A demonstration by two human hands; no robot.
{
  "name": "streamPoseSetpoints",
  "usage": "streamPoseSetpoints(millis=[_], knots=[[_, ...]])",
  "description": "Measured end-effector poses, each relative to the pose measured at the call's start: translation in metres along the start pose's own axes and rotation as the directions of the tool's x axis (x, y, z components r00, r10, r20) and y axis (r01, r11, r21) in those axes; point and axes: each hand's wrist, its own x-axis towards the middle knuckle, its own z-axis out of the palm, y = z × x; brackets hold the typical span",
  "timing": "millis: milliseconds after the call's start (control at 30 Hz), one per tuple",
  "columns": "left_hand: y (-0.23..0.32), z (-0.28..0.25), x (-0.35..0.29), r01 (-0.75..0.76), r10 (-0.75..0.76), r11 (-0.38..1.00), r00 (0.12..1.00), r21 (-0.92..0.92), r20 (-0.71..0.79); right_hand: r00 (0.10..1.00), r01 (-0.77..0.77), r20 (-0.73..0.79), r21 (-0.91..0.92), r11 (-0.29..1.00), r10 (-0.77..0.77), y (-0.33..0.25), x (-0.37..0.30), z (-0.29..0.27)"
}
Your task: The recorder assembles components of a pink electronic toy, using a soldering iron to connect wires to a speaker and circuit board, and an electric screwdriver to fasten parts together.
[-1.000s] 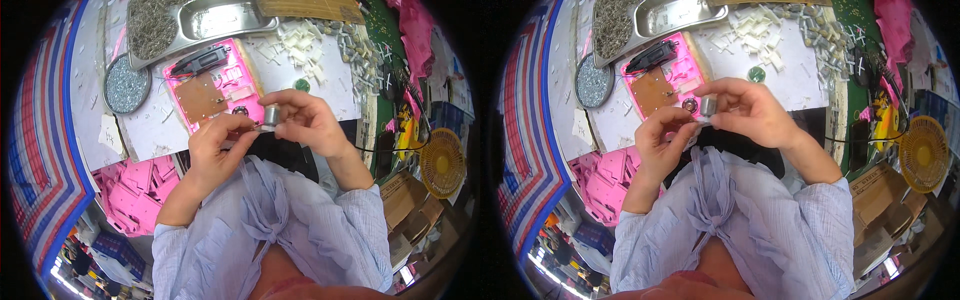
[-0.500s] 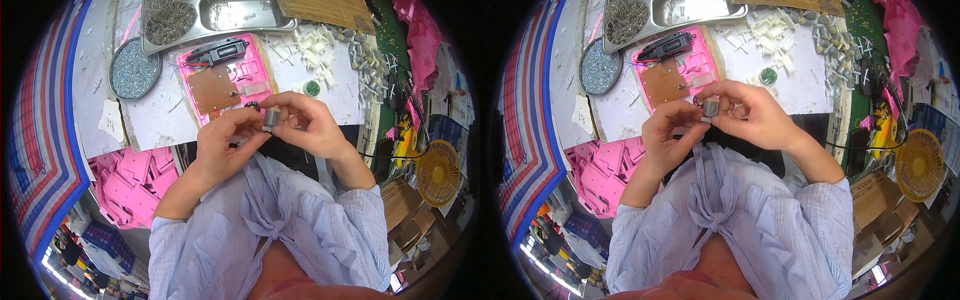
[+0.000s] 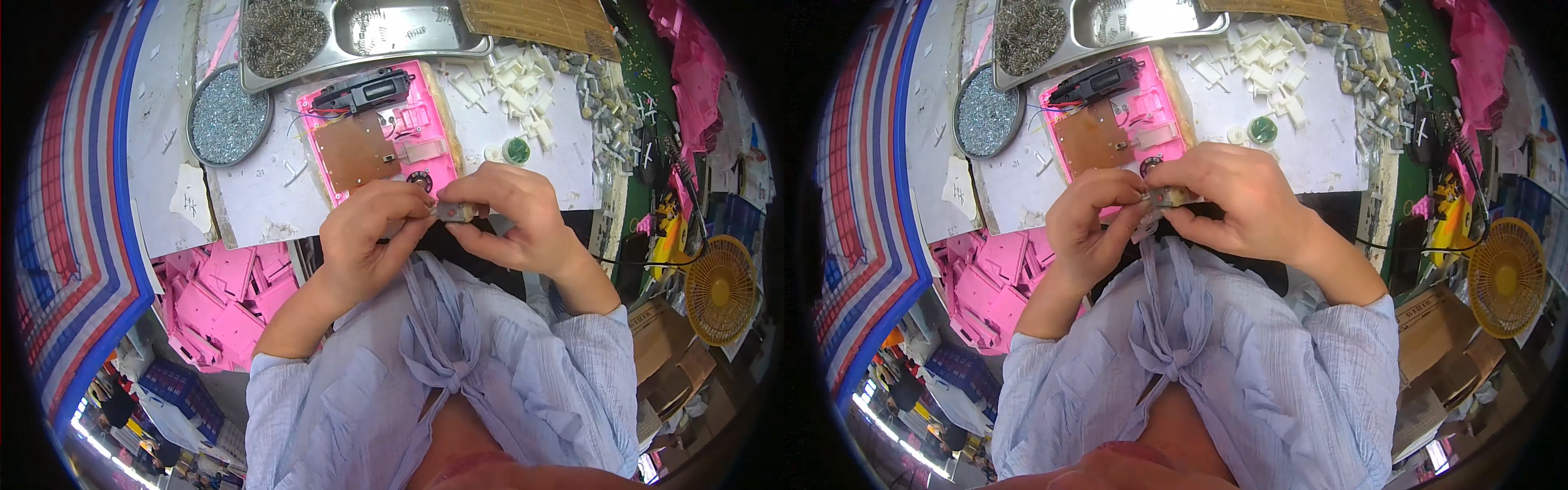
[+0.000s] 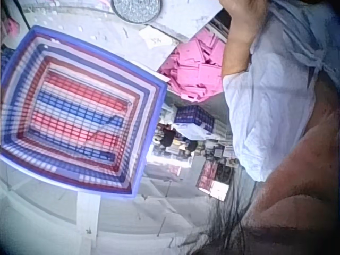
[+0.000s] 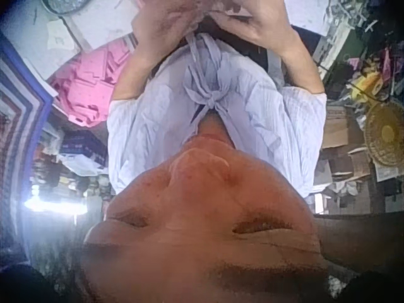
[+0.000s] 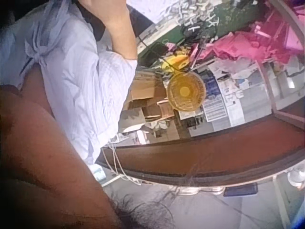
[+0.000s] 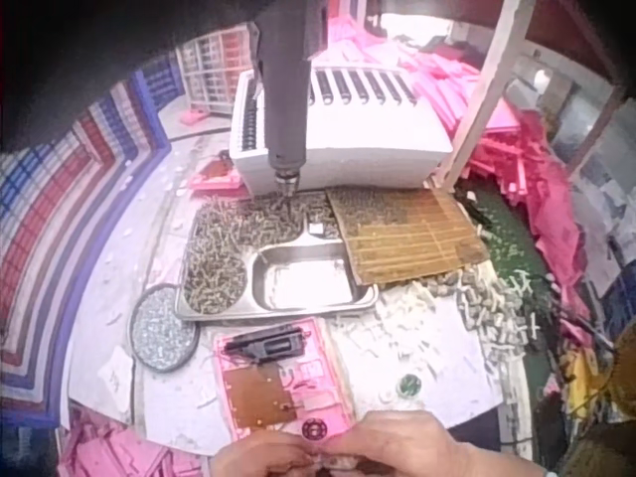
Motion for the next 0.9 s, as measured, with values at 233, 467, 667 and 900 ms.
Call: streamPoseSetpoints(millis=[233, 467, 667, 900], knots=[[-0.006, 0.000, 0.000, -0.042, 0.043, 0.997, 0.999, 0.062, -0.007, 0.995, 0.101, 0.002, -0.022, 0.995, -0.101, 0.005, 0.000, 0.006], [-0.012, -0.008, -0.003, -0.044, 0.043, 0.998, 0.999, 0.037, 0.013, 0.991, 0.134, 0.009, -0.106, 0.985, -0.133, 0.008, 0.000, 0.005], [-0.041, -0.037, 0.034, 0.083, 0.089, 0.756, 0.969, 0.649, -0.229, 0.994, 0.085, -0.049, -0.187, 0.979, -0.095, 0.019, 0.003, -0.011], [-0.040, -0.029, 0.004, 0.055, -0.031, 0.716, 0.998, 0.695, -0.047, 0.997, 0.019, -0.064, -0.313, 0.949, -0.041, 0.034, 0.039, -0.019]])
